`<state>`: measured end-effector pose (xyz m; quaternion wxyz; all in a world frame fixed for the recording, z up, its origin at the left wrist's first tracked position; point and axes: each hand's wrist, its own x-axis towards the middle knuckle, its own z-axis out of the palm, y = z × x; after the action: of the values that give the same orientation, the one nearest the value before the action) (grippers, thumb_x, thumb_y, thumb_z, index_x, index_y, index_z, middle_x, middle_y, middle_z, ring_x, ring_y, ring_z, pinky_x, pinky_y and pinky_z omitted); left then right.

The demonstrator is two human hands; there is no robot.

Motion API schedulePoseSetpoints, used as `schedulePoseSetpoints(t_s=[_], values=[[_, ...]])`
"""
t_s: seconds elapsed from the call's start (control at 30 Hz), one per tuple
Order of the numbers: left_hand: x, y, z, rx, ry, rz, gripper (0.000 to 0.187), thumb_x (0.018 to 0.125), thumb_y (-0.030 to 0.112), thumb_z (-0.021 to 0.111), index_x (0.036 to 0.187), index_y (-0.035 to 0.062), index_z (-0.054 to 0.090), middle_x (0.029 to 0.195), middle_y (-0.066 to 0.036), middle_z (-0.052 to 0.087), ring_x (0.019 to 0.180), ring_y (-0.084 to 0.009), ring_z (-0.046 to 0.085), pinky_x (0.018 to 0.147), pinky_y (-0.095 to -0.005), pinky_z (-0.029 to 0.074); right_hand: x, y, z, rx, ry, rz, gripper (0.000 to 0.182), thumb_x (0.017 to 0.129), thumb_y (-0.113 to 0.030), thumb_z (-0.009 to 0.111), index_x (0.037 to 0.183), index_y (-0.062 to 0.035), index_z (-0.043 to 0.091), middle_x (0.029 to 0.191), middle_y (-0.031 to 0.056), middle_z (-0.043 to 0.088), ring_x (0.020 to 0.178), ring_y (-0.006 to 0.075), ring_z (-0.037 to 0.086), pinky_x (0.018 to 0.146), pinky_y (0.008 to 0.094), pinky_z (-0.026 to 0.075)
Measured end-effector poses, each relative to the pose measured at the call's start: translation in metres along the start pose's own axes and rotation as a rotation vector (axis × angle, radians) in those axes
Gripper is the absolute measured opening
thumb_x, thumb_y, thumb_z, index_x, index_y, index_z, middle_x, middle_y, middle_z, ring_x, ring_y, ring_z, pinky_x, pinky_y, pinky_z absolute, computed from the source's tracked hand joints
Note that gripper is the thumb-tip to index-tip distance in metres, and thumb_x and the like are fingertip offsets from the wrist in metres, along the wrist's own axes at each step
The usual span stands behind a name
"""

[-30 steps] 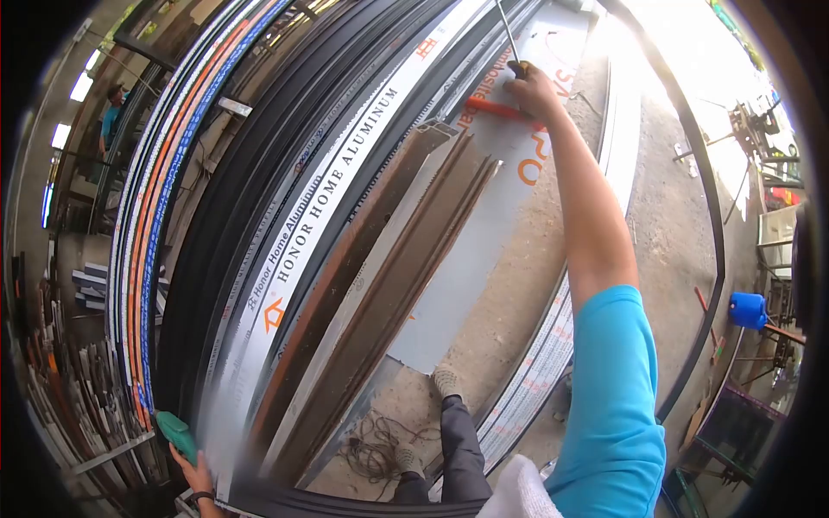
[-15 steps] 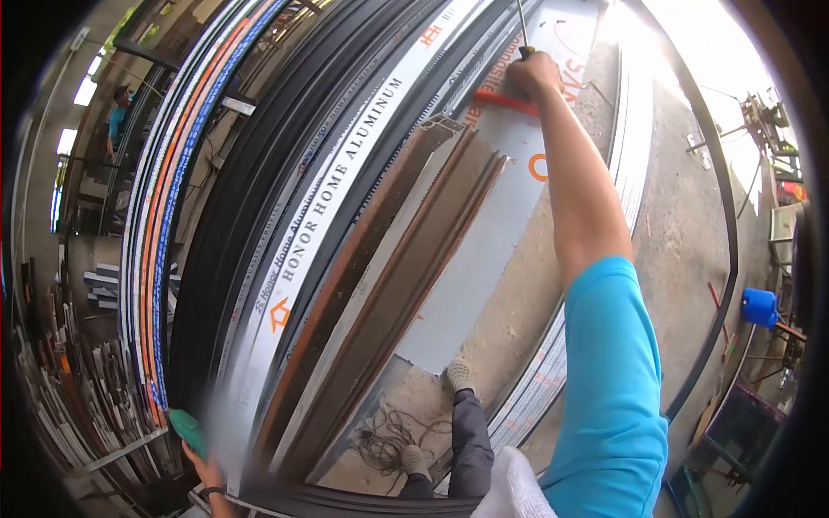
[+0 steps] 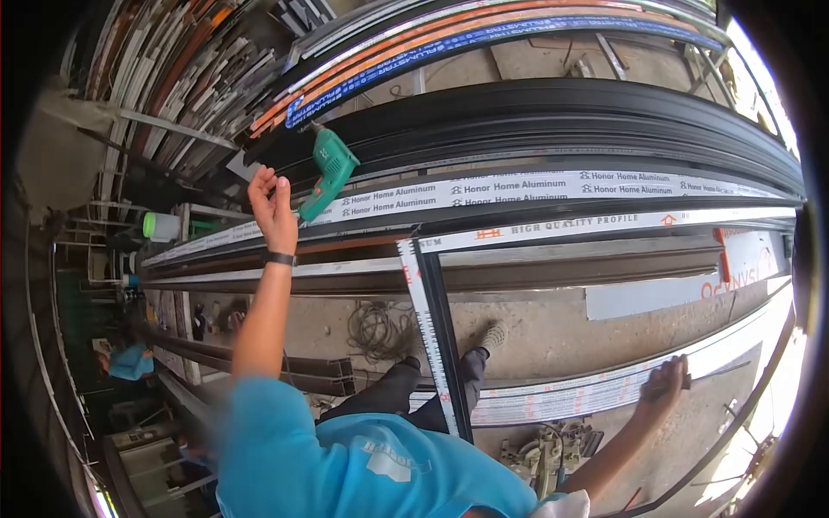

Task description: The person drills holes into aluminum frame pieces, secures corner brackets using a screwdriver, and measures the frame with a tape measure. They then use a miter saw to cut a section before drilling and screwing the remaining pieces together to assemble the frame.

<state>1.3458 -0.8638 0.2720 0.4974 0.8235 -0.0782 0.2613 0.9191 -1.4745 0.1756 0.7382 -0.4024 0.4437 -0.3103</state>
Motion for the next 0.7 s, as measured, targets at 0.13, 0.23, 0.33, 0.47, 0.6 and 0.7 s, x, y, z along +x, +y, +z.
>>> schedulePoseSetpoints(t_s=[0.13,0.23,0.33,0.47,0.6,0.7], values=[[-0.091,0.133,-0.02,-0.5,-0.595,-0.165,0.038,0.099,0.013,0.066,0.133,0.0008,0.053,0.105,-0.005,0.062,0.087,-0.0105,0.059,0.078,-0.0277,0.052,-0.16,0.038,0.092,0.201,-0.223,0.101,0.022,0.095,-0.006,0.069,0.115,-0.0096,0.061,0.099,0.0055,0.064,0.074,0.0085,0.057,0.065,0.0222,0.048],[-0.15,0.166,-0.031,-0.573,-1.285,-0.063,0.063,0.089,0.02,0.081,0.142,0.0019,0.051,0.126,-0.012,0.058,0.112,-0.0213,0.062,0.096,-0.0356,0.052,-0.27,0.069,0.198,0.098,-0.366,0.131,0.017,0.091,-0.005,0.073,0.103,-0.0063,0.061,0.099,0.0086,0.068,0.076,0.013,0.063,0.067,0.0267,0.053],[-0.201,0.152,-0.07,-0.733,-1.224,-0.212,0.083,0.09,0.009,0.078,0.156,0.0051,0.027,0.133,-0.012,0.053,0.11,-0.0231,0.063,0.093,-0.0354,0.053,-0.36,0.094,0.261,-0.101,-0.456,0.104,0.016,0.091,-0.003,0.074,0.103,-0.0037,0.063,0.101,0.0086,0.07,0.079,0.0125,0.066,0.072,0.0278,0.056],[-0.2,0.12,-0.121,-0.711,-1.149,-0.283,0.093,0.088,-0.001,0.075,0.159,0.0061,0.016,0.132,-0.011,0.054,0.103,-0.0228,0.065,0.082,-0.0333,0.056,-0.413,0.107,0.297,-0.231,-0.596,0.069,0.019,0.091,-0.002,0.074,0.106,-0.003,0.063,0.101,0.0076,0.07,0.085,0.0123,0.068,0.071,0.0267,0.058],[-0.18,0.093,-0.2,-0.405,-1.205,-0.238,0.082,0.086,0.011,0.074,0.154,0.0033,0.03,0.114,-0.017,0.064,0.095,-0.0285,0.067,0.079,-0.0367,0.055,-0.444,0.125,0.321,-0.13,-0.649,0.169,0.028,0.096,-0.005,0.068,0.123,-0.0022,0.061,0.103,0.0059,0.068,0.093,0.0127,0.065,0.083,0.0316,0.053],[-0.195,0.045,-0.243,-0.311,-1.225,-0.006,0.06,0.09,0.024,0.068,0.142,0.0034,0.047,0.108,-0.021,0.065,0.093,-0.0385,0.067,0.077,-0.0441,0.055,-0.431,0.125,0.345,-0.014,-0.537,0.123,0.032,0.1,-0.009,0.065,0.13,-0.0027,0.059,0.099,0.0036,0.064,0.09,0.0126,0.06,0.082,0.0304,0.048]])
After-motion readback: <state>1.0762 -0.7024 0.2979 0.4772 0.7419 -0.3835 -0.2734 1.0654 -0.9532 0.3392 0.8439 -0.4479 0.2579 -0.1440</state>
